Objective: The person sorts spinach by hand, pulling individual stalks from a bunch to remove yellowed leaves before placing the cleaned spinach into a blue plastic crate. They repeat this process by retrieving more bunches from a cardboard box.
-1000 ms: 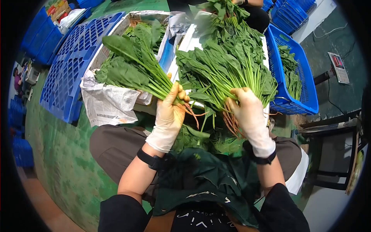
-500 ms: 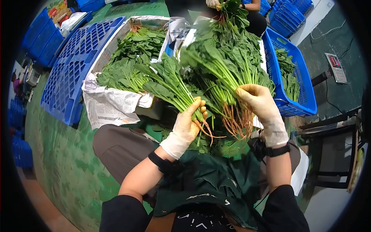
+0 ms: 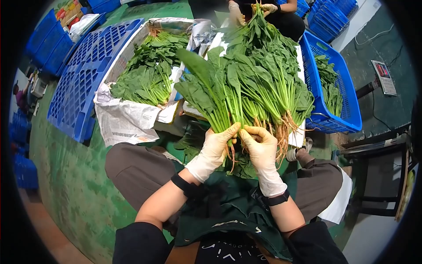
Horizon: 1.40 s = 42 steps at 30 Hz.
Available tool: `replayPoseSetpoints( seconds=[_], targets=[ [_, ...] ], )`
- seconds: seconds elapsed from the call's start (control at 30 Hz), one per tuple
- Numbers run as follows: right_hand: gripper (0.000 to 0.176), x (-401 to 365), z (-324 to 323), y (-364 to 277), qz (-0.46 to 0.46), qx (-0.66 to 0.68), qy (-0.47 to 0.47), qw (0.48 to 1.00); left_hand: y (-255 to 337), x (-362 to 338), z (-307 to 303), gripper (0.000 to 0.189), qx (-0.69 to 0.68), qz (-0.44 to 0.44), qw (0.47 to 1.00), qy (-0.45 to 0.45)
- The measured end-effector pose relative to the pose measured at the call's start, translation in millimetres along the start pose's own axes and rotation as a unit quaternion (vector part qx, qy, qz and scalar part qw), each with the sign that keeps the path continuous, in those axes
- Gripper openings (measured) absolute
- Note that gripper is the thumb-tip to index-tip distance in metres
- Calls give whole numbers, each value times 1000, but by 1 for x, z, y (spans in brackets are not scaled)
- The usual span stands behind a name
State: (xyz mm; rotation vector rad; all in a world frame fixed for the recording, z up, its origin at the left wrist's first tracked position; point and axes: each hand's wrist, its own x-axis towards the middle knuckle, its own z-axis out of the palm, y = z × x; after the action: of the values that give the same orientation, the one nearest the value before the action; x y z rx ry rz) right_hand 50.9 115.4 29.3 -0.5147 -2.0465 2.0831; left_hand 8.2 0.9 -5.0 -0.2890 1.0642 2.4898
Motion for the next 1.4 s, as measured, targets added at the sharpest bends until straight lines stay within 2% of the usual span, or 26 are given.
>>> replayPoseSetpoints(
  seconds=[0.13,0.2,0.23,0.3,0.33,0.37,0.43,0.47,0.5,0.53,0.57,0.63,0.7,0.73,0.8,0.9,0.93,0.97,1.07,1.13,1.27,1.4],
  targets=[
    [18,-8,9,-2,8,-27,8,1000,3,-1,0,22,4,6,1000,-30],
    [19,-12,12,2,12,83,2,997,6,-2,4,23,-37,-4,999,-25],
    [19,-14,11,3,13,82,2,997,7,-2,5,24,-78,-15,997,-20],
    [24,-20,10,1,-15,166,3,986,10,5,-10,34,-67,-51,995,-55],
    [28,-24,7,-4,0,208,-19,978,13,5,-13,36,-87,-55,992,-77],
    [23,-29,5,-12,32,228,-35,973,16,5,-14,38,-105,-59,988,-98],
    [26,-31,-20,-21,102,182,-239,948,26,0,-12,40,-111,-53,986,-115],
    [32,-34,-28,-33,164,76,-233,955,30,-1,-14,40,-107,-59,981,-148],
    [32,-33,-26,-34,166,75,-232,956,32,-3,-15,40,-103,-65,976,-182],
    [33,-31,-21,-34,69,-24,-161,984,32,-5,-14,40,-103,-67,976,-181],
    [34,-28,-16,-36,-29,-122,-85,988,31,-7,-11,40,-97,-61,974,-196],
    [41,-14,-5,-32,-74,-157,-92,980,35,-14,-7,42,-76,-65,975,-198],
    [44,-8,4,-29,-37,-35,-112,992,30,-11,-6,43,-76,-13,973,-219],
    [44,-4,4,-25,-38,-35,-113,992,25,-7,-6,43,-76,-13,973,-219],
    [41,2,0,-14,-112,-228,-30,967,11,4,-11,40,-113,2,992,-59],
    [37,-1,6,-5,-147,-281,10,948,-1,9,-24,40,-61,-9,995,-77],
    [35,-3,9,-2,-157,-287,3,945,1,3,-18,38,-57,-23,995,-77],
    [33,-4,11,1,-172,-285,9,943,-3,2,-14,36,-27,10,999,-43],
    [32,-5,12,7,-131,-249,-5,960,-3,2,-17,36,-2,3,999,-34],
    [28,-1,10,7,28,-66,-40,997,0,2,-16,35,-41,-10,999,-23],
    [25,-1,6,-2,55,-45,-51,996,7,-2,-12,35,-47,-2,998,-51],
    [22,-3,7,-3,43,-28,-36,998,10,-1,-11,35,-44,5,998,-54]
  ],
)
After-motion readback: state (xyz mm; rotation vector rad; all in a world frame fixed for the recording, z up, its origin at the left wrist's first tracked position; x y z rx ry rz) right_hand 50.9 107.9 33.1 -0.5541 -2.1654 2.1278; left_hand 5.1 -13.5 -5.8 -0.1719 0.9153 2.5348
